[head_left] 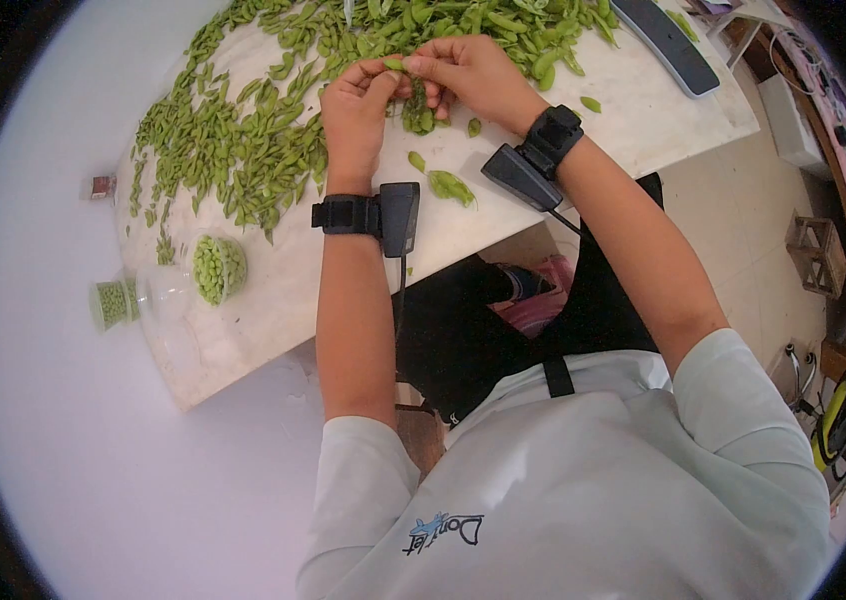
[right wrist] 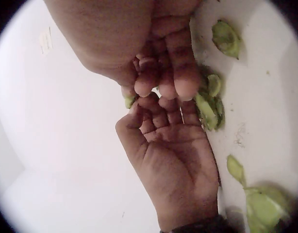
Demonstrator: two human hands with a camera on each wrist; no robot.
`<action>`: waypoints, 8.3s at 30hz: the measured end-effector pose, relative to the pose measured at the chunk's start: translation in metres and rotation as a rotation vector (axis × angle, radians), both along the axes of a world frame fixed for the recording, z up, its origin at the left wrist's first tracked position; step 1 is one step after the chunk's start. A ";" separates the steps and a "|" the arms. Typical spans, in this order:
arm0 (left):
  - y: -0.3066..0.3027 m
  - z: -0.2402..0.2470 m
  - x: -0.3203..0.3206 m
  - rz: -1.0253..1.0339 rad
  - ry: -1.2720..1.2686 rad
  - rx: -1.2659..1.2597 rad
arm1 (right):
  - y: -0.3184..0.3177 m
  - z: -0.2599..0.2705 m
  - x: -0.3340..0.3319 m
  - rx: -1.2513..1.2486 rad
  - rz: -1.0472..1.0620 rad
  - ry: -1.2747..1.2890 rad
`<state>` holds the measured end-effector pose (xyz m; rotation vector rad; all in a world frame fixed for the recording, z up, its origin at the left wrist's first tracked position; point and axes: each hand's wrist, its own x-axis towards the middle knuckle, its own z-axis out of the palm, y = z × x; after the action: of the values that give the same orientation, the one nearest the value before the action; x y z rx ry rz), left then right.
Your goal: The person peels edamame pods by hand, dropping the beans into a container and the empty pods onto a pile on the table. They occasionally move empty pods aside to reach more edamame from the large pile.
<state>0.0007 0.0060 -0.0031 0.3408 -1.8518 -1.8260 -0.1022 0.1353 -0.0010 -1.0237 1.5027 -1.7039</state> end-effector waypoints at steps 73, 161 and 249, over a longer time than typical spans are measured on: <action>0.002 0.001 -0.002 -0.007 0.161 -0.114 | 0.004 0.004 0.000 -0.090 0.263 -0.413; 0.009 0.003 0.001 -0.148 0.009 0.121 | -0.006 -0.008 -0.002 -0.150 -0.042 0.090; -0.074 0.044 0.022 0.209 -0.255 -0.597 | 0.002 0.001 -0.012 -0.084 -0.222 -0.116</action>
<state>0.0228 -0.0680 0.0405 0.5337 -2.3247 -1.0611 -0.1141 0.1378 0.0002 -0.8079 1.5265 -1.9600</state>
